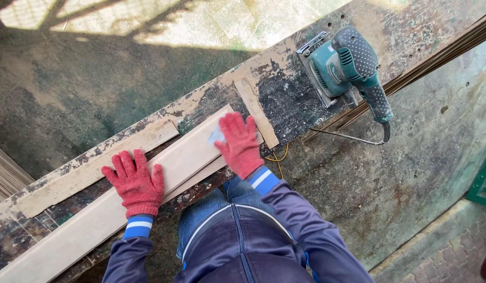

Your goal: Sanding a long wooden plank manually using a piece of sandpaper.

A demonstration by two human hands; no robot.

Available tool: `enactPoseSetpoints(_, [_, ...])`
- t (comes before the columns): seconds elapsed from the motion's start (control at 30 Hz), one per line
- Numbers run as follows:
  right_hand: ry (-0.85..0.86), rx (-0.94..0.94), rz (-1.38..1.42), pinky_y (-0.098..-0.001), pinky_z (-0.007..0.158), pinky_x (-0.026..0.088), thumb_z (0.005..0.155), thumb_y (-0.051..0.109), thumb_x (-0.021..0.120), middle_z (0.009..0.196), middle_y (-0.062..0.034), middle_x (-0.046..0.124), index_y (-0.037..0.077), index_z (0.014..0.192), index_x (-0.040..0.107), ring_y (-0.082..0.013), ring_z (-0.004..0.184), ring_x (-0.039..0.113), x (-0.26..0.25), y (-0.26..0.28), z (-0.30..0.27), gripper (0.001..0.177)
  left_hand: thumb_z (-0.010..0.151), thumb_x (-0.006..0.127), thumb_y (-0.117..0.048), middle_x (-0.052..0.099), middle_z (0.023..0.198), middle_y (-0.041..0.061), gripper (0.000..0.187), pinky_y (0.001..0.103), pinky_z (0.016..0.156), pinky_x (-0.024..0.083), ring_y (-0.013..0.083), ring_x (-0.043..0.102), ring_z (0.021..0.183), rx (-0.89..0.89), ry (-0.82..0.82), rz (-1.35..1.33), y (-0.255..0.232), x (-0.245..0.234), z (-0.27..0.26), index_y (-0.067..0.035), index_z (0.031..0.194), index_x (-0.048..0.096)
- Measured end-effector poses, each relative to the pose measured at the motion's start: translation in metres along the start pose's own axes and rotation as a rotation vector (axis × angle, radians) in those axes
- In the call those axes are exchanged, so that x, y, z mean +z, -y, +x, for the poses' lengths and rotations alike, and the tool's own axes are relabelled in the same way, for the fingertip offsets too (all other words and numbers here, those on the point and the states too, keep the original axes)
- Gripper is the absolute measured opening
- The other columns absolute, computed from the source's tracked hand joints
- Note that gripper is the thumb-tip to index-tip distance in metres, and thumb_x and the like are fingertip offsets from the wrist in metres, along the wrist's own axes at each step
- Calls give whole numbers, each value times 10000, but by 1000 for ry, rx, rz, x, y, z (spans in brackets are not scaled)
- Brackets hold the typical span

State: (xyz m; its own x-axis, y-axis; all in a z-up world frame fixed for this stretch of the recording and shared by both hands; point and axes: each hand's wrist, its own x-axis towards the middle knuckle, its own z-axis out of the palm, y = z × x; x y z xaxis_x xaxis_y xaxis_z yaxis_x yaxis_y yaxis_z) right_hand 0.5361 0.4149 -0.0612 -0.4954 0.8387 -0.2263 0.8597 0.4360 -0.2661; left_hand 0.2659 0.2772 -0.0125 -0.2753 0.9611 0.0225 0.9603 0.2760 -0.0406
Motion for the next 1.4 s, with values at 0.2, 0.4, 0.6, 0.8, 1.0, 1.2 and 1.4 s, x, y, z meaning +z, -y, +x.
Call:
enactPoseSetpoints(0.2, [-20, -279, -572, -590, 1282, 68, 1001, 699, 141, 1717, -25, 225, 311, 1640, 191, -260, 1587, 184, -31, 78, -30, 749, 972, 548, -523, 587, 1479, 305, 694, 644, 1233, 216, 464, 477, 1453, -3, -16, -33, 3, 4, -3, -57, 1478, 636])
enactPoseSetpoints(0.4, [-148, 10, 22, -527, 1278, 48, 1089, 563, 311, 1708, -60, 257, 226, 1643, 266, -248, 1580, 192, -13, -11, 20, 650, 983, 536, -531, 588, 1481, 287, 679, 634, 1238, 217, 450, 480, 1452, -9, -36, -36, 2, 4, 2, -67, 1467, 643])
enactPoseSetpoints(0.6, [-204, -13, -8, -569, 1275, 45, 1080, 562, 334, 1697, -38, 276, 251, 1623, 300, -249, 1568, 221, -3, 5, 0, 627, 958, 558, -511, 595, 1442, 288, 662, 641, 1219, 240, 453, 499, 1421, 9, -60, -42, 3, -2, 2, -72, 1444, 653])
enactPoseSetpoints(0.8, [-4, 36, -92, -553, 1281, -39, 1067, 587, 156, 1723, -15, 167, 253, 1644, 196, -238, 1593, 134, -15, 4, 0, 668, 956, 529, -519, 588, 1443, 281, 673, 653, 1209, 244, 450, 491, 1426, 10, -40, -36, -1, -4, -2, -72, 1447, 642])
enactPoseSetpoints(1.0, [-221, -31, 16, -625, 1257, 101, 1068, 583, 340, 1606, -88, 449, 223, 1573, 401, -281, 1524, 347, -14, 12, 20, 623, 969, 535, -513, 619, 1436, 298, 664, 652, 1210, 241, 465, 513, 1419, 17, -71, -31, 1, -1, 2, -69, 1446, 663])
enactPoseSetpoints(1.2, [-246, -33, 85, -619, 1253, 107, 1028, 573, 444, 1569, -121, 489, 172, 1534, 455, -311, 1504, 371, -26, 21, -14, 646, 962, 547, -497, 601, 1425, 298, 641, 661, 1186, 276, 472, 514, 1397, 30, -83, -43, -1, -3, 0, -59, 1416, 658])
enactPoseSetpoints(1.4, [-176, -7, 73, -617, 1255, 94, 1054, 594, 378, 1599, -62, 467, 231, 1548, 444, -265, 1528, 337, -7, -7, 35, 617, 961, 563, -491, 614, 1411, 294, 644, 650, 1203, 253, 462, 521, 1395, 30, -95, -37, -1, -7, 4, -55, 1423, 662])
